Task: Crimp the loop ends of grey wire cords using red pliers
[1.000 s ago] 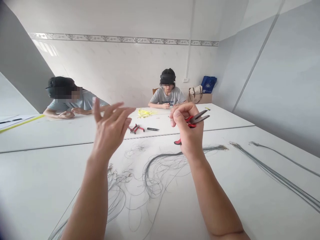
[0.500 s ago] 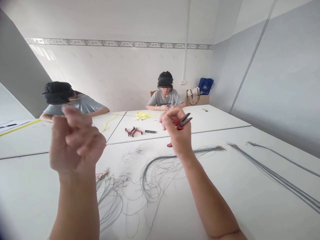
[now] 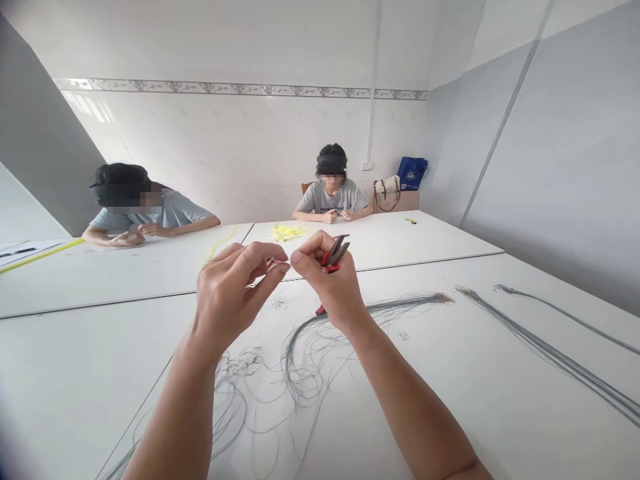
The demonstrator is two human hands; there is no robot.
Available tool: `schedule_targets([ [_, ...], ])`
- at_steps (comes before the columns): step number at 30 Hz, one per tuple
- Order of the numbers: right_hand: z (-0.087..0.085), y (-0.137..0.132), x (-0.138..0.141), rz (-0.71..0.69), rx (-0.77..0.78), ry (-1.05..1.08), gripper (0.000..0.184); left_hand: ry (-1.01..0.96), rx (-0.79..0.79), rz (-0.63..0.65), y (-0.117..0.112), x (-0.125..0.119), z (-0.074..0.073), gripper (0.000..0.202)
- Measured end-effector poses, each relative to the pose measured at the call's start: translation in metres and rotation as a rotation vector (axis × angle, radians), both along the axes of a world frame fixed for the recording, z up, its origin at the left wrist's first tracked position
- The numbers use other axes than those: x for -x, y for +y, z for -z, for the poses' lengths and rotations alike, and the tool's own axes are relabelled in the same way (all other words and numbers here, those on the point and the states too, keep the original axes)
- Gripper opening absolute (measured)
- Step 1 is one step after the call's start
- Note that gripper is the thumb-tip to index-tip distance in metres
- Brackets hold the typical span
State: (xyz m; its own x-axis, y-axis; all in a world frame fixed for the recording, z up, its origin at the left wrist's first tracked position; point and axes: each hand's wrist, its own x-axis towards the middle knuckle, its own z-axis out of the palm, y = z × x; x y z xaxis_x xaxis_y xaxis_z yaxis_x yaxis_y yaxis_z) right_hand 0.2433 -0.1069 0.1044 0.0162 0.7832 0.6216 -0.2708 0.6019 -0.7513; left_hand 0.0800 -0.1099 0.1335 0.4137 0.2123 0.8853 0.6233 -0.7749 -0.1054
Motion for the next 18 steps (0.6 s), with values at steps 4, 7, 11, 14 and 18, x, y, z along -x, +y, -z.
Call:
schedule_targets([
  [4,-0.001,0.0,0.0,-0.201,0.042,-0.011,0.031,-0.104,-0.056,0.074,-0.002,0.0,-0.001,0.008],
  [7,-0.002,-0.003,-0.003,-0.179,0.043,-0.094,0.025,-0.209,0.027,0.151,-0.005,0.001,-0.001,0.011],
  [11,-0.006,-0.011,-0.012,-0.006,-0.034,-0.287,0.018,-0.31,0.123,0.189,-0.006,0.003,-0.001,0.01],
  [14,-0.008,-0.016,-0.017,0.148,-0.12,-0.412,0.009,-0.334,0.141,0.185,-0.007,0.004,-0.003,0.01],
  [18,-0.011,-0.022,-0.019,0.299,-0.233,-0.599,0.016,-0.334,0.158,0.182,-0.009,0.005,-0.003,0.011],
])
